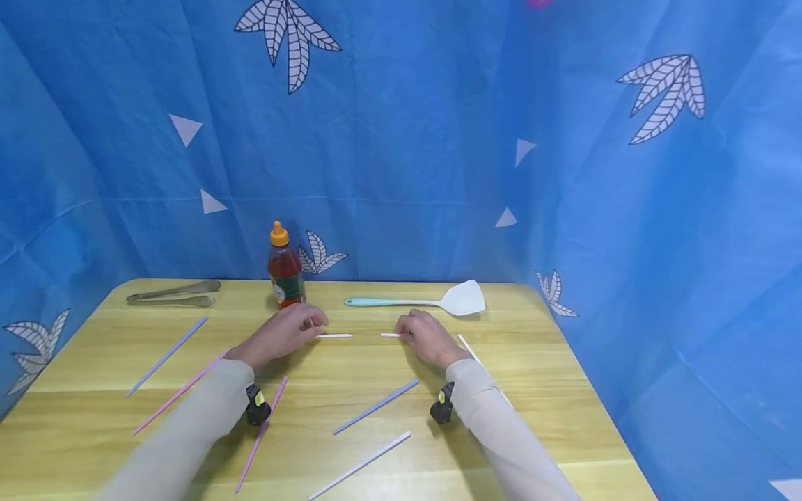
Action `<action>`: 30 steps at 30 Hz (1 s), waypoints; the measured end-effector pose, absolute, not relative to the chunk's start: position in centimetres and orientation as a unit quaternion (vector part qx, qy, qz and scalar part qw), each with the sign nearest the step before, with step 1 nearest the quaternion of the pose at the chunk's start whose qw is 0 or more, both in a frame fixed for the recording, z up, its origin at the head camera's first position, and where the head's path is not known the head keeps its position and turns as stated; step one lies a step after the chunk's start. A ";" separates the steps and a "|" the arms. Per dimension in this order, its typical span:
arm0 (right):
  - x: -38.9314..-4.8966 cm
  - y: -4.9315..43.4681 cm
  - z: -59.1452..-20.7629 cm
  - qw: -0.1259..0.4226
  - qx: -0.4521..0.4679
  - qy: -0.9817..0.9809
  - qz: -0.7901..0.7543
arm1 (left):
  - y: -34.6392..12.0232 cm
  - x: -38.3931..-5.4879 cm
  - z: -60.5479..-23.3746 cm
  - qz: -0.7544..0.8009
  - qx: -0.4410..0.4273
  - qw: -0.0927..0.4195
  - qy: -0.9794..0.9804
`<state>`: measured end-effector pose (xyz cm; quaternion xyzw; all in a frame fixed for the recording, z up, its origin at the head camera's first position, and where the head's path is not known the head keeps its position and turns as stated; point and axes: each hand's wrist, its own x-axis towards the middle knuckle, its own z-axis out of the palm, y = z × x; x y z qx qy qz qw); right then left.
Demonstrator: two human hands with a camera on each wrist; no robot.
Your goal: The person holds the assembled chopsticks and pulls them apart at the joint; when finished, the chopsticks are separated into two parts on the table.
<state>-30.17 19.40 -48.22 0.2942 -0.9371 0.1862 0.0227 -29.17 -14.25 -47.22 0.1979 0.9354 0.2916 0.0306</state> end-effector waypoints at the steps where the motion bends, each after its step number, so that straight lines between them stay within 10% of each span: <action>1: -30.2 19.5 -48.2 0.023 0.295 -0.937 0.186 | -14.8 -29.0 -46.8 0.298 0.195 0.028 0.934; 30: -30.2 19.5 -48.4 0.033 0.307 -0.930 0.198 | -26.7 -14.4 -48.1 0.248 0.114 -0.017 0.962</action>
